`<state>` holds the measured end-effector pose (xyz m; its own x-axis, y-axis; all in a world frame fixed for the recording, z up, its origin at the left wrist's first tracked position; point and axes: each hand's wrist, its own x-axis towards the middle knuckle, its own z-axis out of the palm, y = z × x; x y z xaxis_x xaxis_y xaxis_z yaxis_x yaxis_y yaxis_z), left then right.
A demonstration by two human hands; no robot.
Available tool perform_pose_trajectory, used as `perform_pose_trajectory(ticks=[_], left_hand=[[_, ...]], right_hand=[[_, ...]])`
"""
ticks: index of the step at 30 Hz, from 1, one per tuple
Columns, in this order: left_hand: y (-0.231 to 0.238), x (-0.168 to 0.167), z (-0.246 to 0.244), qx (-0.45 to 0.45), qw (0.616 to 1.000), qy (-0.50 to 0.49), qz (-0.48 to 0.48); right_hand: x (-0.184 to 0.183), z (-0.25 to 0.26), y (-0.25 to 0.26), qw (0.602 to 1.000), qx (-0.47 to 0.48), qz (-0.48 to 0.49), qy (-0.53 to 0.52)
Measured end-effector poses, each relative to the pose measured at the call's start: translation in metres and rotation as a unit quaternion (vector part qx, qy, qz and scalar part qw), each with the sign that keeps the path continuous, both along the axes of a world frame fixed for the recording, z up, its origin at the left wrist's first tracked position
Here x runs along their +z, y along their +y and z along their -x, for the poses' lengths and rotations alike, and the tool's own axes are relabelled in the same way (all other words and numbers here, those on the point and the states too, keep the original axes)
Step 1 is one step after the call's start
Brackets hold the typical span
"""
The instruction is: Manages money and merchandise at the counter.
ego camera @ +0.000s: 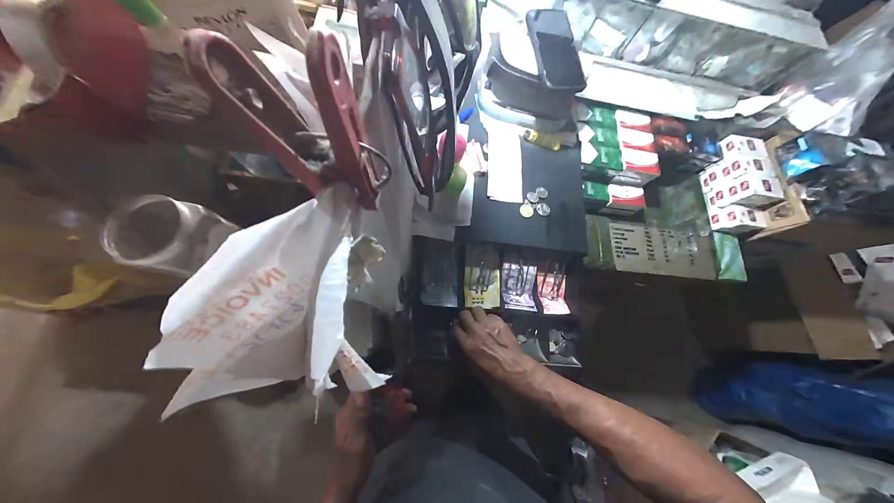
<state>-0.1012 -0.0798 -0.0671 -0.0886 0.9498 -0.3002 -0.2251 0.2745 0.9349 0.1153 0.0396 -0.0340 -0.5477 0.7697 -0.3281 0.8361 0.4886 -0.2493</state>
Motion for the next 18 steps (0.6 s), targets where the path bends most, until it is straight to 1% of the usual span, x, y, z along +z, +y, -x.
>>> perform_pose_trajectory(ticks=[2, 5, 8, 10, 12, 14, 15, 16, 17, 18], left_hand=[[0.001, 0.002, -0.001, -0.004, 1.000, 0.007, 0.006], [0.006, 0.007, -0.007, -0.001, 1.000, 0.024, 0.003], [0.012, 0.014, -0.013, -0.012, 0.999, 0.034, -0.002], [0.014, 0.015, -0.014, -0.026, 0.999, 0.023, -0.005], [0.015, 0.010, -0.011, -0.029, 0.999, 0.014, -0.015], [0.016, 0.003, -0.006, -0.020, 0.999, 0.024, -0.022], [0.017, 0.000, -0.002, -0.007, 0.999, 0.029, -0.021], [0.018, 0.000, 0.001, 0.010, 0.999, 0.028, -0.024], [0.018, -0.001, 0.006, 0.027, 0.999, 0.028, -0.029], [0.019, -0.001, 0.013, 0.043, 0.998, 0.033, -0.032]], right_hand=[[-0.004, -0.004, -0.003, 0.999, 0.008, -0.028, 0.028], [-0.014, -0.011, -0.006, 0.990, 0.016, -0.108, 0.084], [-0.022, -0.014, -0.008, 0.979, 0.007, -0.162, 0.127], [-0.030, -0.018, -0.007, 0.967, -0.008, -0.192, 0.169], [-0.031, -0.022, -0.007, 0.954, -0.056, -0.184, 0.232], [-0.025, -0.028, -0.009, 0.933, -0.145, -0.123, 0.304], [-0.018, -0.031, -0.012, 0.913, -0.209, -0.071, 0.344], [-0.010, -0.033, -0.015, 0.874, -0.284, 0.000, 0.394], [-0.003, -0.035, -0.017, 0.815, -0.354, 0.073, 0.454], [0.004, -0.035, -0.019, 0.744, -0.411, 0.129, 0.510]])
